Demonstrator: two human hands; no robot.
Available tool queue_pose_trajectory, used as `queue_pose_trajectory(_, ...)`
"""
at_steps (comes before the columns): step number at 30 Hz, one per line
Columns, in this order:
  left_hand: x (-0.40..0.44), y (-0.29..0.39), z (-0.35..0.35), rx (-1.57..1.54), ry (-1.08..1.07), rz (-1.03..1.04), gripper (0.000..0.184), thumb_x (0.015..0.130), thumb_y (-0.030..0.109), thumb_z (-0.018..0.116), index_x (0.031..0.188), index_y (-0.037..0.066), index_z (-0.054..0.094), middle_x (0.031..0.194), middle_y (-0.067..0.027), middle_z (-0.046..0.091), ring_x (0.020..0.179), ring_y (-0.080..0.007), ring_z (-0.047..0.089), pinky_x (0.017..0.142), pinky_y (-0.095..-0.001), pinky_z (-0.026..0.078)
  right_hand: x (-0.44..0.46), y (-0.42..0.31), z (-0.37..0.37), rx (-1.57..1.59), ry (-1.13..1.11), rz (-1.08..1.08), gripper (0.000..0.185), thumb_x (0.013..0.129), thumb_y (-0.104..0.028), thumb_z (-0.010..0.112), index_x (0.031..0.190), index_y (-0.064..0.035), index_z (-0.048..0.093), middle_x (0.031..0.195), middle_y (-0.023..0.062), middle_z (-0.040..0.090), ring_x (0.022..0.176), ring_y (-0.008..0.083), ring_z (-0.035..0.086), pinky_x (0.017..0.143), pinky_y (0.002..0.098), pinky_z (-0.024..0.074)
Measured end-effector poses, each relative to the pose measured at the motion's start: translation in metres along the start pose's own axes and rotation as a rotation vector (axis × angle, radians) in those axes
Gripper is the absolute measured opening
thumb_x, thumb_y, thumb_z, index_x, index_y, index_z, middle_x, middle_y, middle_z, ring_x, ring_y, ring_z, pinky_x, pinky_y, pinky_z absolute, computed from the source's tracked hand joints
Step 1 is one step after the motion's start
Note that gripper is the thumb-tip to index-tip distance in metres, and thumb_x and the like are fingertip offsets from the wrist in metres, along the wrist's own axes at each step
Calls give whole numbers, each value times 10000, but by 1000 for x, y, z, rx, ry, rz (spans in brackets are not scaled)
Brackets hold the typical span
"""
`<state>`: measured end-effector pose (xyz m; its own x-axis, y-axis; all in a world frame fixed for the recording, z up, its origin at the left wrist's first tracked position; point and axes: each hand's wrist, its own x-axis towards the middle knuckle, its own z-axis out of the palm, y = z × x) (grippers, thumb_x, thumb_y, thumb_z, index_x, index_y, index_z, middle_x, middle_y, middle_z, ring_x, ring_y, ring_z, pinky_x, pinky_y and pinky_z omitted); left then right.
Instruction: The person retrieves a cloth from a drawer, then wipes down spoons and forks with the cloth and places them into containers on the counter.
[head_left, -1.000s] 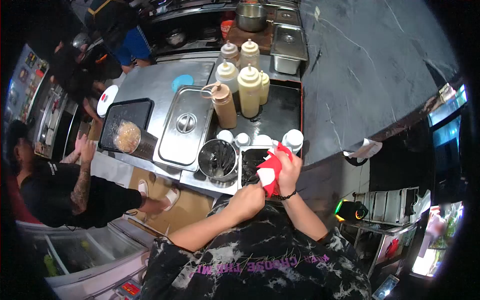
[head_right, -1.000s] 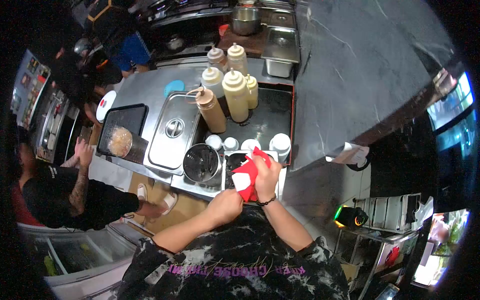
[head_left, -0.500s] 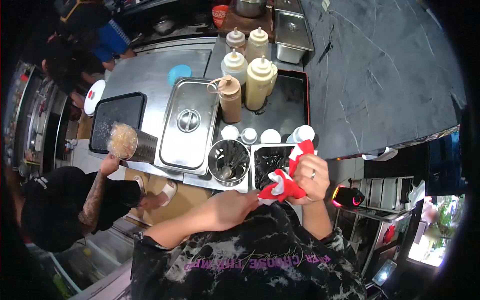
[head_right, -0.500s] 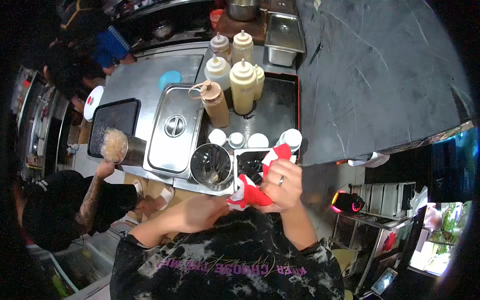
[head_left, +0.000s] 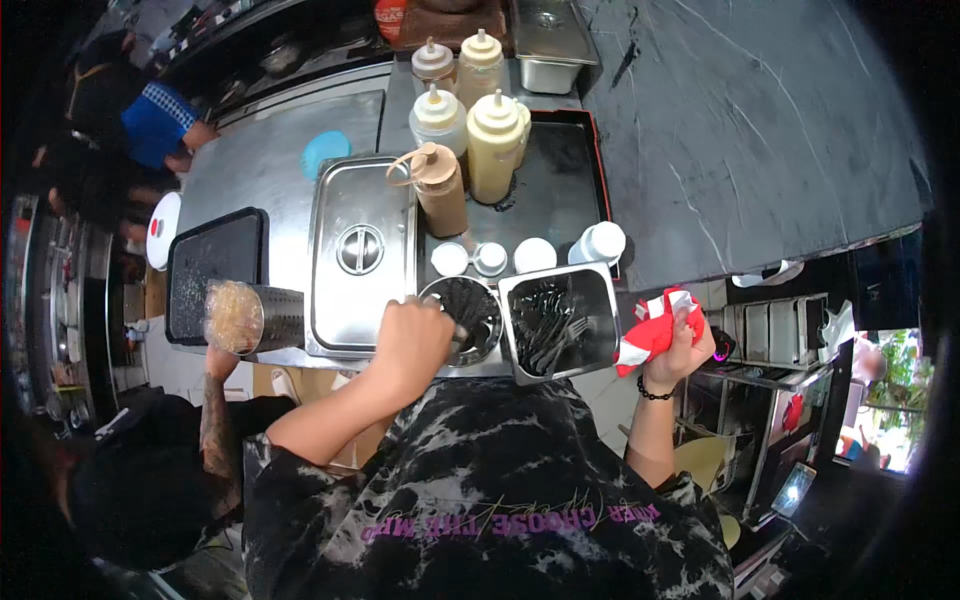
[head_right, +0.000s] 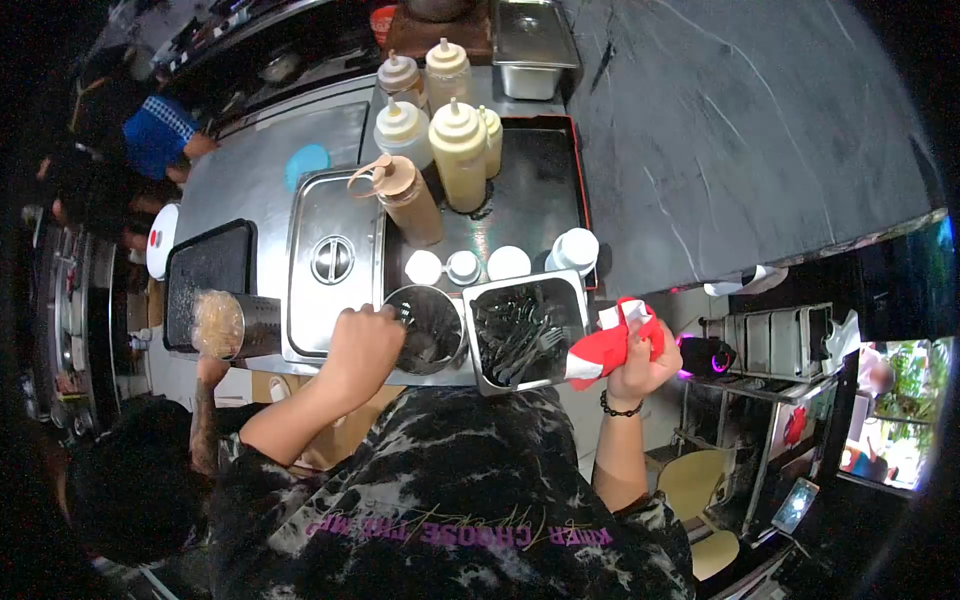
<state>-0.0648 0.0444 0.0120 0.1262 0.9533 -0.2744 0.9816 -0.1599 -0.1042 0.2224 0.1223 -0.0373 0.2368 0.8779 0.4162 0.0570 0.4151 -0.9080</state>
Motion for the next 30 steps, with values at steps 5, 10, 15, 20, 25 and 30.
queue_pose_trajectory(5,26,25,1,73,205,238,130,714,102,530,737,44,644,902,-96,581,949,-216,521,769,-335,411,-1,-8,-28,-30,-80,143,193,765,-105,583,829,77,594,682,13,551,623,66,455,574,214,364)
queue_pose_trajectory(10,74,75,-16,-87,95,389,125,695,116,547,743,59,647,898,-100,622,838,-212,594,708,-311,459,6,-8,-41,825,-118,675,467,895,-425,379,644,-43,475,517,81,456,552,195,495,577,314,392)
queue_pose_trajectory(15,130,121,45,133,-190,434,161,763,100,529,773,92,689,776,-79,672,716,-230,660,562,-334,492,1,-8,-61,938,-43,1017,457,902,-426,373,669,-53,498,516,63,470,553,193,499,599,333,417)
queue_pose_trajectory(20,141,133,67,88,-246,303,183,764,129,533,823,44,685,929,-137,650,810,-251,644,613,-340,504,3,-1,-96,827,-5,1013,413,898,-428,394,676,-88,471,534,35,409,550,165,428,612,316,391)
queue_pose_trajectory(25,133,136,71,50,-78,215,198,730,151,551,806,15,672,939,-176,608,850,-279,610,679,-363,499,14,6,-122,765,-4,1034,398,885,-440,418,702,-92,483,532,24,404,557,152,429,617,306,390)
queue_pose_trajectory(30,135,145,83,-17,-195,152,182,736,171,548,774,42,671,864,-147,636,821,-263,625,653,-388,505,28,20,-135,732,-65,1037,403,882,-438,424,706,-80,483,531,21,401,557,149,439,625,309,402)
